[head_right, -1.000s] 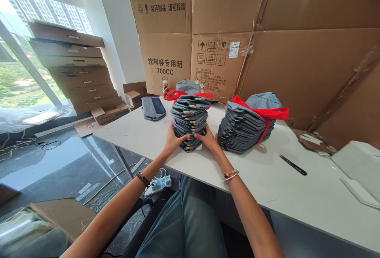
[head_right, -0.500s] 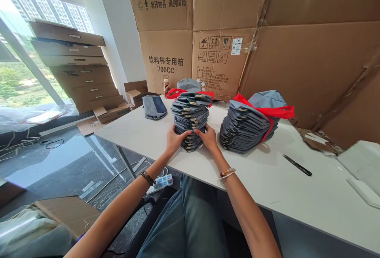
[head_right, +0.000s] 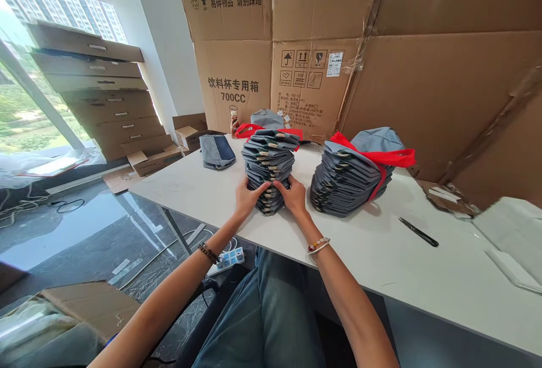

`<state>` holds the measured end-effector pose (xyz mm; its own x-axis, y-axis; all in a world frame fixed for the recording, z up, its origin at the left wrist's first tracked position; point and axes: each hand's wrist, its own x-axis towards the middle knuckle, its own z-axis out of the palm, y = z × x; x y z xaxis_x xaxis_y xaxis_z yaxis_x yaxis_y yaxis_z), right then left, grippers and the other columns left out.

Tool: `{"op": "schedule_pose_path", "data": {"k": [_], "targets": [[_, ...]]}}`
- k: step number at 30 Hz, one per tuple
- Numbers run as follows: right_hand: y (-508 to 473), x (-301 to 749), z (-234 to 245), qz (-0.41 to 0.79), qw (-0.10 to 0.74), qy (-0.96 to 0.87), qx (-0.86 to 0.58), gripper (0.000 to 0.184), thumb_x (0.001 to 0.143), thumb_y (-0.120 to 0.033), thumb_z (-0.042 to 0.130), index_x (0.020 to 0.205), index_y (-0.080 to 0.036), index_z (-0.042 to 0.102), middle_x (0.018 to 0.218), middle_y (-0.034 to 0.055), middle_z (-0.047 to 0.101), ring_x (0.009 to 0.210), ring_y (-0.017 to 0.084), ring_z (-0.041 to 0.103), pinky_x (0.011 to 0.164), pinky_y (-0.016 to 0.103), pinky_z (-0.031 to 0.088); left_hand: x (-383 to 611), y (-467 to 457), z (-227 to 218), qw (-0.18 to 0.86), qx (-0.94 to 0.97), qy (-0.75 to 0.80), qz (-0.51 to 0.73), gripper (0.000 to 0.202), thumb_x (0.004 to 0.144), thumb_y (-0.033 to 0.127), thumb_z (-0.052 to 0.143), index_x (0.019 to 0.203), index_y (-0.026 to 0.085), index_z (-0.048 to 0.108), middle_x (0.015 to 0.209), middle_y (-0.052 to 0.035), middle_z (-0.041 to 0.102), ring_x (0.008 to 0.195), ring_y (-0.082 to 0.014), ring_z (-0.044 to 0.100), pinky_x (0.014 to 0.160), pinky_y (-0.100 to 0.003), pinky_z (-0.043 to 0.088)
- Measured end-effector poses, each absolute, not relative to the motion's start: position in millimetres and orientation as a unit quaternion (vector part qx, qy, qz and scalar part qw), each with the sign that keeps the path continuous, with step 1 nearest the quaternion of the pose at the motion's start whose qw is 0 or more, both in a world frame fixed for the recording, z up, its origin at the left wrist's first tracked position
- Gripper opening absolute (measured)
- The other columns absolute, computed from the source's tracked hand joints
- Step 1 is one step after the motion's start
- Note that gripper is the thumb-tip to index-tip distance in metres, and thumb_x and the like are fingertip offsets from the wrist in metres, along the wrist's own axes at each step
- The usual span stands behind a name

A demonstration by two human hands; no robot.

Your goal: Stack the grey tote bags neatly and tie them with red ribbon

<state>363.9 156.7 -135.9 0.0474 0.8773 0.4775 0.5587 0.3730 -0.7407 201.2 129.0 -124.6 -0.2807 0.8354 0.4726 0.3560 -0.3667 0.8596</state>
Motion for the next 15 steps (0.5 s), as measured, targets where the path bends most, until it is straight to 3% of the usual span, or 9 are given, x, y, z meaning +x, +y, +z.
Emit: {"op": "schedule_pose_path", "data": {"k": [6,11,15], "targets": [[151,368,-132,0.137,0.451,-0.7,-0.537,0.059,0.088,-0.07,0.049,0.112,-0.02,0.069,0.106,0.0109,0.074,0.094,0.03,0.067,0.078,0.034,0.045,198,132,-126,0.186,0.573,0.539,0.589,0.059,0.07,0.049,0.082,0.118,0.021,0.063,0.117,-0.0089,0.069,0.113,-0.0272,0.063,0.098,-0.04,0.049],[139,371,-125,-0.089,0.503,-0.698,-0.501,0.056,0.086,-0.072,0.056,0.089,-0.017,0.063,0.088,0.0126,0.067,0.082,0.027,0.06,0.076,0.036,0.044,194,138,-135,0.154,0.569,0.548,0.594,0.061,0.066,0.048,0.084,0.116,0.019,0.063,0.123,-0.011,0.063,0.123,-0.0296,0.056,0.106,-0.043,0.044],[140,375,-101,-0.202,0.429,-0.81,-0.344,0.034,0.098,-0.049,0.052,0.096,-0.016,0.06,0.092,0.0134,0.063,0.086,0.026,0.055,0.079,0.036,0.045,196,135,-148,0.118,0.516,0.578,0.62,0.07,0.064,0.045,0.087,0.119,0.016,0.057,0.122,-0.0132,0.059,0.121,-0.0288,0.055,0.105,-0.044,0.044]]}}
